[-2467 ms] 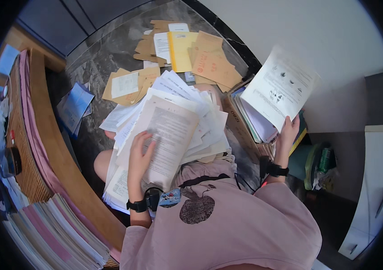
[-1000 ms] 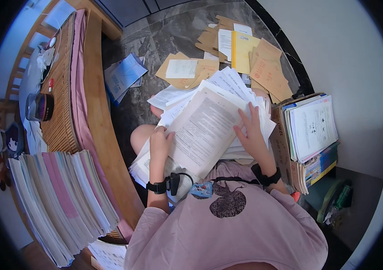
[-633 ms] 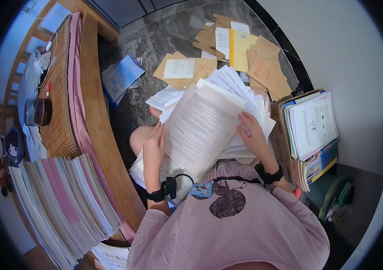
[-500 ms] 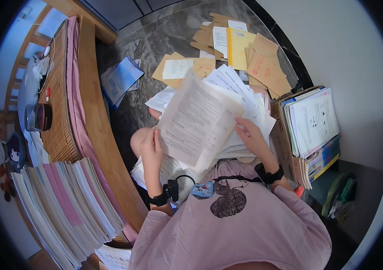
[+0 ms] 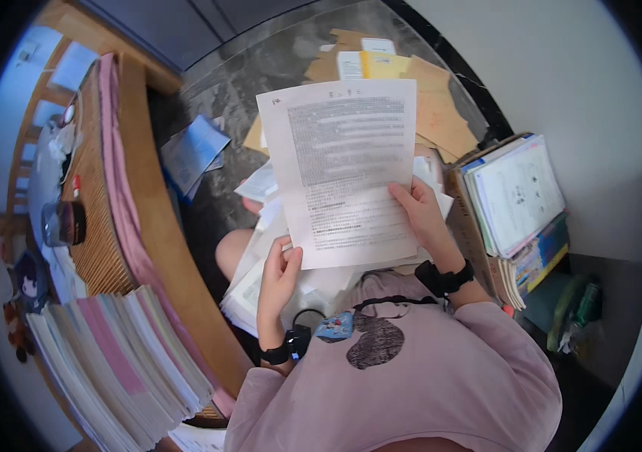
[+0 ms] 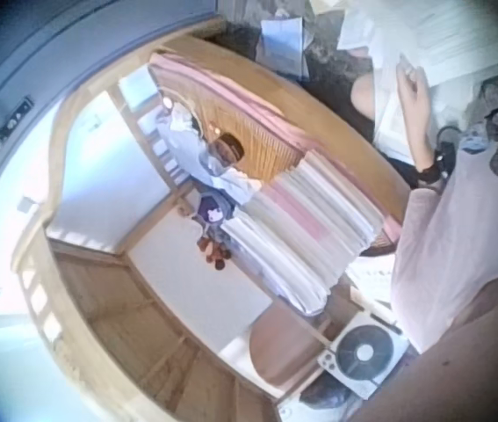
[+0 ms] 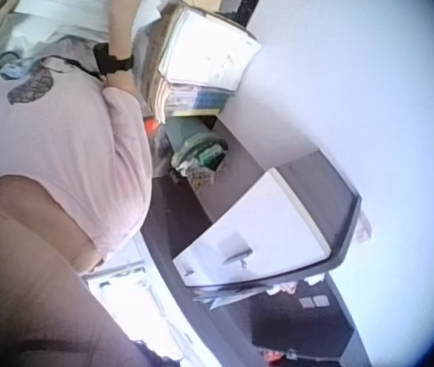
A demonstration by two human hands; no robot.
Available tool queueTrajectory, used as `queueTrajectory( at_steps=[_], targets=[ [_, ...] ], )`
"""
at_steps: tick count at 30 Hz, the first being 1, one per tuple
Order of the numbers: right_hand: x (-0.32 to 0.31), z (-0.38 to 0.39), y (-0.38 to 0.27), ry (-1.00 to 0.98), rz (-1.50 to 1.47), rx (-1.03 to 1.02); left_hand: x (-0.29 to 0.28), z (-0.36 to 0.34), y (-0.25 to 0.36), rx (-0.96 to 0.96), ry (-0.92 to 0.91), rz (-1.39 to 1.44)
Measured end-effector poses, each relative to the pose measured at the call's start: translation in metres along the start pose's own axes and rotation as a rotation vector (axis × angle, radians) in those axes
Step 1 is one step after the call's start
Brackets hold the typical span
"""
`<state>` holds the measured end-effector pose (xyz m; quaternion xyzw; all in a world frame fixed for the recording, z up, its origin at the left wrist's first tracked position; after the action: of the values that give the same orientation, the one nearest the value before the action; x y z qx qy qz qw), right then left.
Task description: The recorder is sitting on the floor, sorting through a large stack of papers, booklets, and documents.
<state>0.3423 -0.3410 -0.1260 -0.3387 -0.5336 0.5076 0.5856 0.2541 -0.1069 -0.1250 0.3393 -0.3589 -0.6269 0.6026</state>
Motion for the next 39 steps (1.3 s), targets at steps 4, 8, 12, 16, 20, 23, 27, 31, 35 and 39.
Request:
queueTrajectory(
  at_steps=[4,8,12,16,20,23,27,31,35,39],
  targets=[
    [-0.07,0.008,-0.037,0.273,0.02,-0.231,0.008,-0.004,0.022,0.301,0.174,-0.676],
    [-0.203,0.065,-0.078,0.931,0.452,-0.362,-0.028,-0.023,-0.026,0.012,0.418,-1.15],
    [-0.294,0.123,-0.091,1.157,0.571,-0.243,-0.05,-0.04,-0.068,-0.139,0.463,-1.217],
    [-0.352,0.152,-0.054,1.156,0.565,-0.193,-0.038,-0.036,-0.037,0.01,0.521,-1.129],
    [-0.349,0.161,-0.044,1.213,0.915,-0.044,-0.045,-0.034,-0.03,-0.018,0.588,-1.096],
    [-0.341,0.157,-0.045,1.137,0.947,-0.02,-0.059,-0.035,-0.034,-0.061,0.629,-1.05],
    [-0.335,0.15,-0.051,0.985,1.04,0.112,-0.074,-0.043,-0.039,0.025,0.626,-0.918],
    [-0.327,0.146,-0.044,0.875,1.153,0.313,-0.079,-0.038,-0.029,0.135,0.641,-0.829],
    [-0.322,0.139,-0.038,0.81,1.291,0.336,-0.086,-0.035,-0.031,0.078,0.624,-0.632],
    [-0.266,0.106,-0.033,0.542,1.445,0.294,-0.084,-0.03,-0.023,0.185,0.633,-0.73]
  ],
)
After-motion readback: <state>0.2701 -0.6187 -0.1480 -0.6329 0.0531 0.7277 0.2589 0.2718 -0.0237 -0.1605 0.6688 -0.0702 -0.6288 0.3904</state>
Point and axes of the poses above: each hand's wrist, its own z-axis away from the middle knuckle, its own x-axis out of the palm, y = z × x, the point moved 9 cm from there along -z, towards the middle knuckle, and after that the axes turned 11 degrees about -x, right-handed, at the moved point
